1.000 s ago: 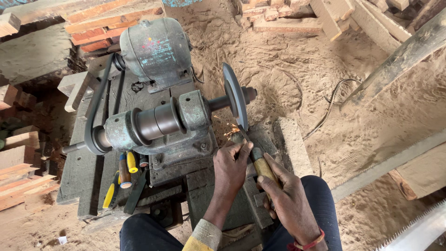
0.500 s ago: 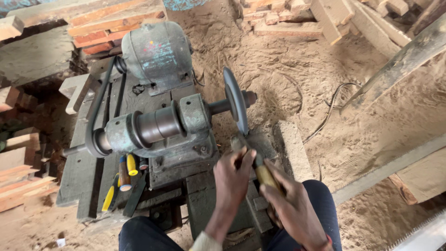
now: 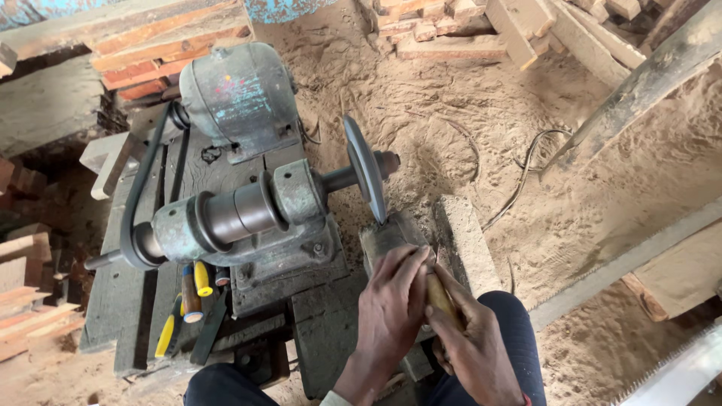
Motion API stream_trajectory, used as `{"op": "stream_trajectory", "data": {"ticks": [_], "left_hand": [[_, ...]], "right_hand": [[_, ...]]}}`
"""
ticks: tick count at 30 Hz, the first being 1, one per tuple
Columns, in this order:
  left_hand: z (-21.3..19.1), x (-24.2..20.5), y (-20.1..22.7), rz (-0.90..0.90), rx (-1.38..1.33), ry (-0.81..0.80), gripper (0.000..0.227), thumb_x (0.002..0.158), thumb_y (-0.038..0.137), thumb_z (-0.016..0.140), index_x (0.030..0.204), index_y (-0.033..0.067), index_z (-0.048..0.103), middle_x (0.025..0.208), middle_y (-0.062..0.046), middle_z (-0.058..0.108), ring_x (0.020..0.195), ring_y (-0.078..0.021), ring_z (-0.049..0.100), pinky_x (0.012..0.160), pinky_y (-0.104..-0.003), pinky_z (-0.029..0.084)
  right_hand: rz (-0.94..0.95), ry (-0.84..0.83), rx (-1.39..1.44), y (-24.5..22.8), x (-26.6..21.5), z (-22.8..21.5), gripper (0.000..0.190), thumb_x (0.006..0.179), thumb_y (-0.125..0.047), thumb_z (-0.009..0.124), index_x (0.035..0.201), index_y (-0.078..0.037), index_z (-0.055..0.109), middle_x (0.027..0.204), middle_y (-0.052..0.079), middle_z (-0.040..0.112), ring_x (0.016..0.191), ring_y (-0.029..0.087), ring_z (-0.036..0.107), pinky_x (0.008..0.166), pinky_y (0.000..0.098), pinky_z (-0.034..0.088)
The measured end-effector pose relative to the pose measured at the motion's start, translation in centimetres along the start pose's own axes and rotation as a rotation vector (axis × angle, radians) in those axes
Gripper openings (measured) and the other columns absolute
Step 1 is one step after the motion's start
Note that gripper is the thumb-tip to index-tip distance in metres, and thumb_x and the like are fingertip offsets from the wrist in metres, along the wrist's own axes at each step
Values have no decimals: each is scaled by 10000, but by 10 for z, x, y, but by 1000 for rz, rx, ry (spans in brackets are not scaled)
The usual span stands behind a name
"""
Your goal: The person sharpens a metal chisel on a bench grinder by pressing the edge against a rotating grinding wheel while sparks fly, then handles a smaller metal tool.
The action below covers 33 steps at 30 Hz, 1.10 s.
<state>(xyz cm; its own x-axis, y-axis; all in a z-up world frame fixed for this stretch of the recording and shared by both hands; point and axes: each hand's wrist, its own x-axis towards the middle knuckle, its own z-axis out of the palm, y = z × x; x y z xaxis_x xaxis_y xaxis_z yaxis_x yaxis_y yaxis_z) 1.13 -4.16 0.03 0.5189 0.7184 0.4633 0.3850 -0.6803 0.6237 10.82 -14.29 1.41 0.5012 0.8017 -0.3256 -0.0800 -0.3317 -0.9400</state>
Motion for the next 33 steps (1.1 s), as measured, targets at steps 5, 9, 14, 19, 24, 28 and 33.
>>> {"op": "stream_trajectory", "data": {"ticks": [5,9,14,19,24,28,33], "left_hand": [[-1,-3,-10,226,124,-84,612,777,13,764,1368,62,615,1403,-133,637,1231,-336,659,886,-420,649],[6,5,-21,173,149,-164,613,791,61,808,1362,75,584,1437,-167,580,1228,-358,638,874,-438,629],[0,10,-23,128,188,-199,579,824,57,779,1366,108,582,1473,-175,552,1261,-379,616,887,-446,619],[-14,12,-13,77,144,-243,588,814,21,737,1371,104,569,1497,-164,531,1297,-363,586,956,-444,594],[-15,17,-10,46,153,-276,584,832,38,749,1378,122,559,1506,-154,513,1324,-356,559,965,-447,583],[-15,17,-13,39,164,-305,658,789,28,762,1398,123,532,1508,-153,501,1328,-364,546,969,-452,576],[-12,15,-17,44,157,-317,646,829,26,750,1422,118,513,1521,-160,482,1348,-377,529,950,-462,580]], "right_hand": [[-37,-48,62,-11,2,-1,727,892,-146,629,1595,-119,449,635,58,604,421,91,506,371,282,420],[-62,-77,48,-21,-1,-2,734,892,-150,627,1609,-155,468,654,35,620,428,78,511,384,267,431],[-60,-87,51,-29,1,7,709,888,-142,626,1583,-150,488,700,45,679,422,78,528,389,263,448],[-51,-123,71,-28,5,7,705,906,-142,625,1590,-127,457,758,69,715,439,79,546,405,266,471],[-73,-129,48,-28,10,5,701,896,-150,633,1575,-103,463,844,93,765,438,83,557,404,276,487],[-92,-149,48,-26,14,4,699,894,-156,628,1572,-103,465,855,108,762,435,88,579,406,277,517],[-61,-149,31,-22,14,5,695,904,-136,616,1582,-100,468,798,158,740,421,102,552,392,287,492]]}}
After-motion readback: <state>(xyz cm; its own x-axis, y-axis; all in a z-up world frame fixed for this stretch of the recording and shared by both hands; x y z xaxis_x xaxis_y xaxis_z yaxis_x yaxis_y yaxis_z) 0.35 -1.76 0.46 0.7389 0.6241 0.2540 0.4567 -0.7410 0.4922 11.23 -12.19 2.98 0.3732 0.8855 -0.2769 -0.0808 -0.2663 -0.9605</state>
